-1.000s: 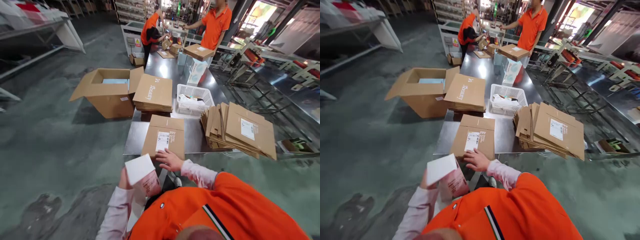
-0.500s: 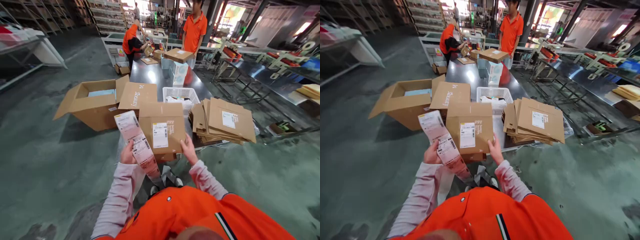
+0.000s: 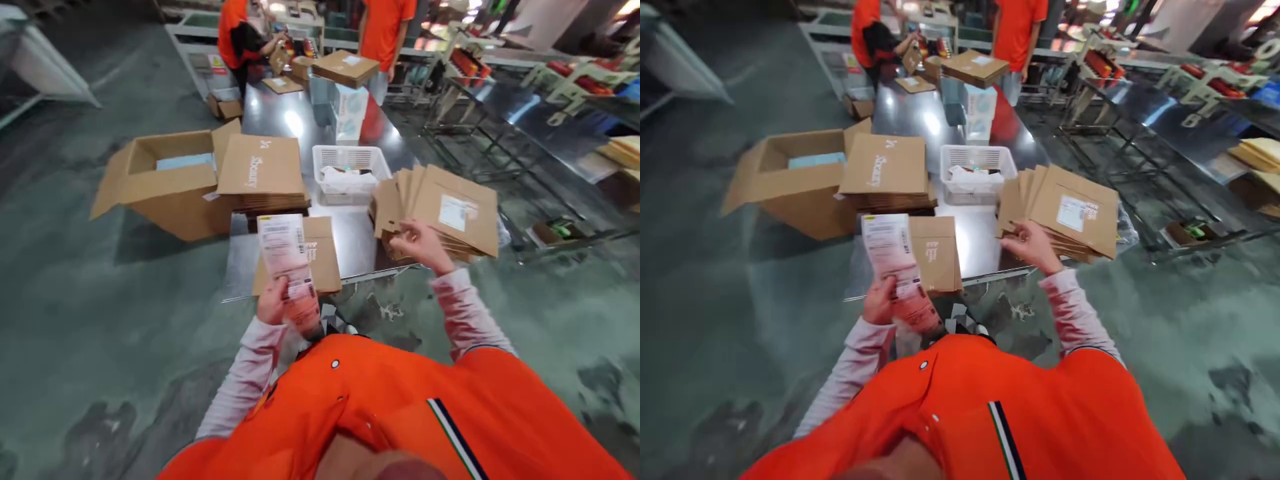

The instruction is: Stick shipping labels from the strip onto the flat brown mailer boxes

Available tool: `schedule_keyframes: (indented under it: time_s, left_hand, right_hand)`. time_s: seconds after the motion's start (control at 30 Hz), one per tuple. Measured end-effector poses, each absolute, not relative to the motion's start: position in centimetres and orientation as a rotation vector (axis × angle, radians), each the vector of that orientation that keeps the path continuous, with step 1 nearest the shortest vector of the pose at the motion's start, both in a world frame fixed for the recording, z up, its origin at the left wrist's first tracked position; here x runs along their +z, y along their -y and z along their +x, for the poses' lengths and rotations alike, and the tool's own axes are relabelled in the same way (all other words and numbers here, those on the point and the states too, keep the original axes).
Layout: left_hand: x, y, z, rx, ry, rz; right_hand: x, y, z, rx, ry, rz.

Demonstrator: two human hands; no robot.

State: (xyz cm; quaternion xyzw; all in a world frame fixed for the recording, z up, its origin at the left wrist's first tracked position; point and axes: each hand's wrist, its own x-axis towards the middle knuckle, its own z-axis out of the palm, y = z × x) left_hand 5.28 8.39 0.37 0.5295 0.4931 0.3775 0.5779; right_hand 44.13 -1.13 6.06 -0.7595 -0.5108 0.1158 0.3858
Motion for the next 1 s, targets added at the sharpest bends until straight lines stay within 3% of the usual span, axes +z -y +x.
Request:
schedule_keyframes:
  time_s: [0.07, 0.13, 0.23, 0.37, 0.67, 0.77, 1.0]
  left_hand:
    - [-0.4, -7.1, 6.3, 0.896, -1.106, 1.259]
    - [-1.2, -6.5, 6.4, 0.817, -1.033, 1.355]
    - [-2.1, -6.3, 5.3, 0.802, -1.037, 1.372]
    - [-2.9, -6.6, 4.1, 0.958, -1.12, 1.158]
    - [-5.7, -6.0, 6.4, 1.124, -1.427, 0.995]
    - [-6.9, -6.6, 6.4, 1.023, -1.404, 0.96]
    - [-11.2, -6.7, 2.7, 0.62, -1.058, 0.699]
  right_hand:
    - [2.8, -1.2, 34.8, 1.011, 1.495, -1.55]
    - [-0.1, -2.1, 27.2, 1.24, 1.39, -1.294]
    - [-2.9, -2.6, 21.5, 1.214, 1.172, -1.294]
    - [-3.1, -3.6, 21.0, 1.306, 1.328, -1.389]
    - [-1.8, -6.5, 22.3, 0.939, 1.627, -1.582]
    - [-2.9, -8.4, 22.0, 0.945, 1.573, -1.58]
    - [-7.2, -18.2, 22.9, 0.593, 1.515, -1.894]
